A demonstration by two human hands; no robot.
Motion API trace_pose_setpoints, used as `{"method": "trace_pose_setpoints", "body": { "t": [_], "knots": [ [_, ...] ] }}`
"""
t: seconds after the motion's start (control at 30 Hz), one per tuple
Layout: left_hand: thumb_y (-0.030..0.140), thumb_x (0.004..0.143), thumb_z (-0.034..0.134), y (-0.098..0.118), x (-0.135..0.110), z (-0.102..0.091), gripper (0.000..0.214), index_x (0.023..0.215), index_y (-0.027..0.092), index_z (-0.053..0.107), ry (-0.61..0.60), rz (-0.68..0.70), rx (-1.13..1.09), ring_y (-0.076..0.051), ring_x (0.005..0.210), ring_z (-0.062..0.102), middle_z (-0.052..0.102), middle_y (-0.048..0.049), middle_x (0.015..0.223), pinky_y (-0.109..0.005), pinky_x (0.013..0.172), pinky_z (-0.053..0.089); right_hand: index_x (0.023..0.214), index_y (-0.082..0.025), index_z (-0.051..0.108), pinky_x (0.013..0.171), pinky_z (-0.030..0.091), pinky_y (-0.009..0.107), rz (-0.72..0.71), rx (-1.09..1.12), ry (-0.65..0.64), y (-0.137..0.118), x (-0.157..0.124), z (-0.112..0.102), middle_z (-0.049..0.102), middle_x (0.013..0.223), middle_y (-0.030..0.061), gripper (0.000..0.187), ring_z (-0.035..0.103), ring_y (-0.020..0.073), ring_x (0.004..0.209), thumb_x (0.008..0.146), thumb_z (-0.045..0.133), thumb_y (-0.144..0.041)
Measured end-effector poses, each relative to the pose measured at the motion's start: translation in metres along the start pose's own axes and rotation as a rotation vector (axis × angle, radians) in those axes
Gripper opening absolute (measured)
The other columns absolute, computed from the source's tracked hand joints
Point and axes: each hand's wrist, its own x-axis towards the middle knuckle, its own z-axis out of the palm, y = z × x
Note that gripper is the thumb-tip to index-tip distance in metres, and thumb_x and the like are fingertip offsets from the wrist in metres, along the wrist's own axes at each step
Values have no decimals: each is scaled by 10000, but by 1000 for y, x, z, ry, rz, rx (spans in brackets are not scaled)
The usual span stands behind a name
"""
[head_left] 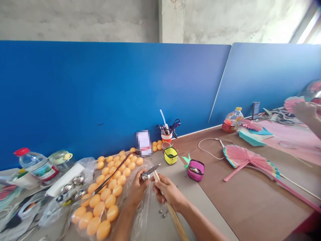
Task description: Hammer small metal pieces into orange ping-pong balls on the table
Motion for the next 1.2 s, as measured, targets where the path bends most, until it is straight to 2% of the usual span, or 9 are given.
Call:
{"method": "trace_pose_setpoints", "body": {
  "t": [0.1,0.23,0.43,0.53,0.63,0.73,0.87,1.0,1.2],
  "knots": [
    [323,617,807,2,0,2,495,1079,214,665,-28,-14,97,-290,942,659,712,-91,1020,-418,877,498,896,-202,498,362,230,217,26,-77,2,-1,-1,1,489,565,-115,441,307,25,318,741,645,-589],
    [294,619,762,8,-1,6,442,1043,209,672,26,0,193,-268,870,663,716,-62,933,-412,841,511,959,-192,518,388,246,210,-18,4,23,-6,-2,0,492,584,-114,461,297,16,340,738,644,-577],
    [359,593,796,10,-1,8,463,1010,210,664,26,5,118,-267,893,662,713,-61,963,-412,857,510,891,-205,490,367,208,222,53,-22,31,1,3,-2,503,555,-116,437,310,27,312,710,674,-558],
    [351,569,830,9,0,7,483,998,202,664,57,-36,5,-256,872,662,697,-48,919,-415,866,509,925,-196,512,382,215,220,34,114,32,-2,4,-5,509,566,-116,454,296,19,322,685,703,-531],
    [359,648,812,11,0,4,402,988,206,661,6,-98,-232,-251,869,676,684,-43,872,-424,878,515,933,-192,527,390,195,221,22,208,25,-8,3,-8,513,567,-114,457,281,15,328,671,732,-506],
    [328,744,754,13,-1,0,296,1009,223,676,-58,-123,-434,-268,971,678,711,-73,938,-441,935,509,916,-192,532,395,177,222,26,244,33,-9,3,-10,511,564,-112,450,277,14,334,665,753,-494],
    [221,726,760,14,-1,-5,363,1080,220,676,-131,-156,-545,-271,1077,672,737,-74,1046,-428,989,505,926,-193,538,404,173,222,17,267,47,-7,4,-10,510,562,-110,444,280,16,337,675,754,-490],
    [255,726,815,14,-1,-7,381,1076,192,679,-152,-189,-556,-239,976,718,753,-92,1075,-348,871,568,912,-194,538,399,180,221,22,270,42,-6,4,-8,516,557,-109,449,281,18,337,663,765,-491],
    [455,692,843,16,-2,-6,398,860,119,711,-173,-227,-550,-190,729,719,762,-107,863,-266,649,582,939,-185,552,404,185,222,-11,272,-19,-7,1,-5,525,572,-103,444,285,17,337,700,758,-497]
  ]
}}
